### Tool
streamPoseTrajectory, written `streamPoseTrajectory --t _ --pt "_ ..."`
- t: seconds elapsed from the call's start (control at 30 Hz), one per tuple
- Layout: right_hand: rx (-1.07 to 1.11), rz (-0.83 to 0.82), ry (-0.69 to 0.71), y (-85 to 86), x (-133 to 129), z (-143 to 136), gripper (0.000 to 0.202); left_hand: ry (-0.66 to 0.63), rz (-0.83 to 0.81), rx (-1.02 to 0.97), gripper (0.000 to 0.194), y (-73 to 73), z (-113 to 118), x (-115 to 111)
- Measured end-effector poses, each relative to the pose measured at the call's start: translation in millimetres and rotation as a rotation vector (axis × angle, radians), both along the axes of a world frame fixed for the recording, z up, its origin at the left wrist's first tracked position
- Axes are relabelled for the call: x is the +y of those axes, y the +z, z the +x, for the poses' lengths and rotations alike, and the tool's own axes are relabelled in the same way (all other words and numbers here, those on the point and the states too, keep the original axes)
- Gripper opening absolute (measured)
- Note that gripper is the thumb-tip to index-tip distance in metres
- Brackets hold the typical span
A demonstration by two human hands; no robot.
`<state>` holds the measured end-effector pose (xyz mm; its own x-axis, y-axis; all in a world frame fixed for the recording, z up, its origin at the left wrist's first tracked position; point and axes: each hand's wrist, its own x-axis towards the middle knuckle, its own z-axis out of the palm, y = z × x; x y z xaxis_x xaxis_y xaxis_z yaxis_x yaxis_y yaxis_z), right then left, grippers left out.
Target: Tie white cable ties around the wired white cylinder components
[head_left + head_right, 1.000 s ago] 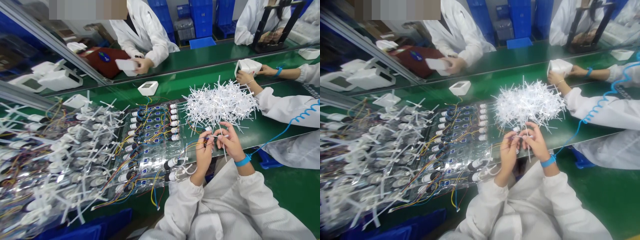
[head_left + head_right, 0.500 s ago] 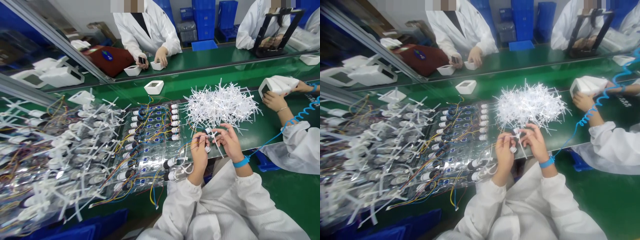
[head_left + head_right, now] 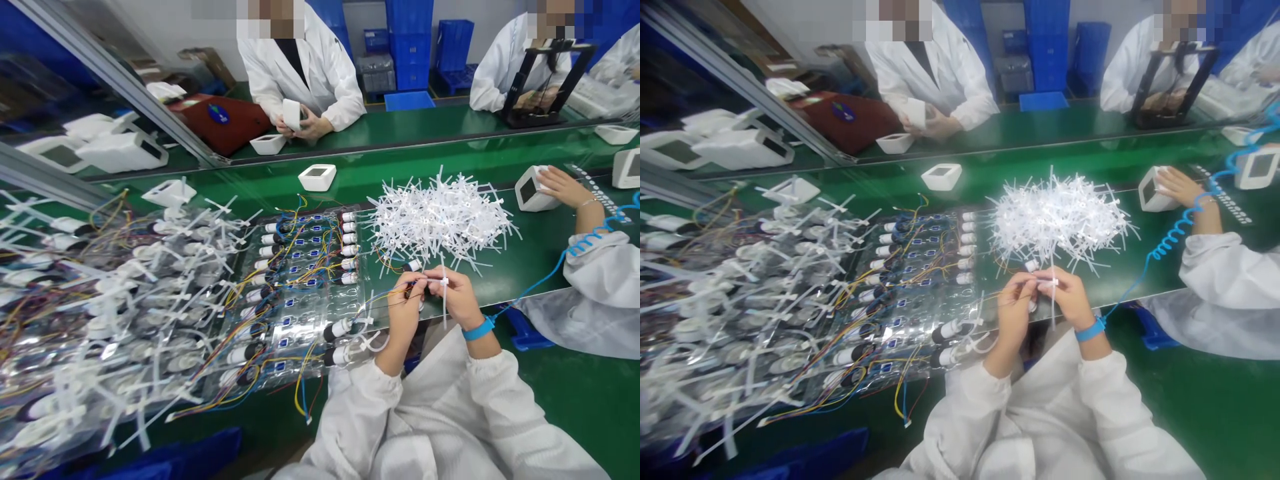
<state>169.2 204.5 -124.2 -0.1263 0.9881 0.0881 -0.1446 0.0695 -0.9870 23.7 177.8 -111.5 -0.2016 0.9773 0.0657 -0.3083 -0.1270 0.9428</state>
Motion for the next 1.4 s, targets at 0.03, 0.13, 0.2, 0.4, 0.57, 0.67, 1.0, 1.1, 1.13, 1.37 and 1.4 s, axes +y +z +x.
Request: streamPoseTrajectory --t 0.03,0.13,0.2,0.4,0.57,0.67,1.0,1.1,1.13,1.37,1.4 --pt "0.009 0.004 -0.028 -1.1 0.1 -0.5 0.024 0.003 0.009 0.032 0.026 1.3 0.1 0.2" --pt "0.066 -0.067 -0.116 -0.7 0.0 -4.6 0.021 0.034 0.020 0.087 0.019 2.2 0.9 0.3" --pt "0.100 -0.129 -0.133 1.2 -0.4 -7.5 0.024 0.060 -0.002 0.031 0.018 -0.4 1.5 0.3" --pt "0.109 -0.131 -0.117 2.8 1.3 -10.2 0.030 0.090 -0.075 -0.287 0.023 -10.7 2.4 5.5" --pt "0.123 -0.079 -0.223 2.9 3.8 -11.4 0.023 0.142 -0.083 -0.376 0.023 -9.3 4.5 11.3" --pt "0.112 -0.048 -0.231 1.4 4.0 -12.1 0.022 0.181 -0.064 -0.450 0.022 -4.8 4.1 13.4" --pt "-0.080 0.072 -0.201 -0.6 -1.6 -8.7 0.024 0.181 -0.018 -0.592 0.025 9.4 7.2 21.5" --pt "-0.116 0.137 -0.115 5.4 -4.8 -5.6 0.020 0.206 -0.008 -0.626 0.026 9.6 11.7 23.7" --pt "-0.127 0.149 -0.087 7.3 -5.6 -5.0 0.019 0.213 -0.008 -0.640 0.026 9.9 12.9 24.0" --pt "-0.128 0.074 0.047 15.8 -6.1 -5.9 0.019 0.194 0.027 -0.661 0.033 18.8 14.2 20.4" --pt "-0.119 0.063 0.057 17.0 -5.8 -6.1 0.019 0.179 0.037 -0.654 0.034 20.3 13.7 19.4"
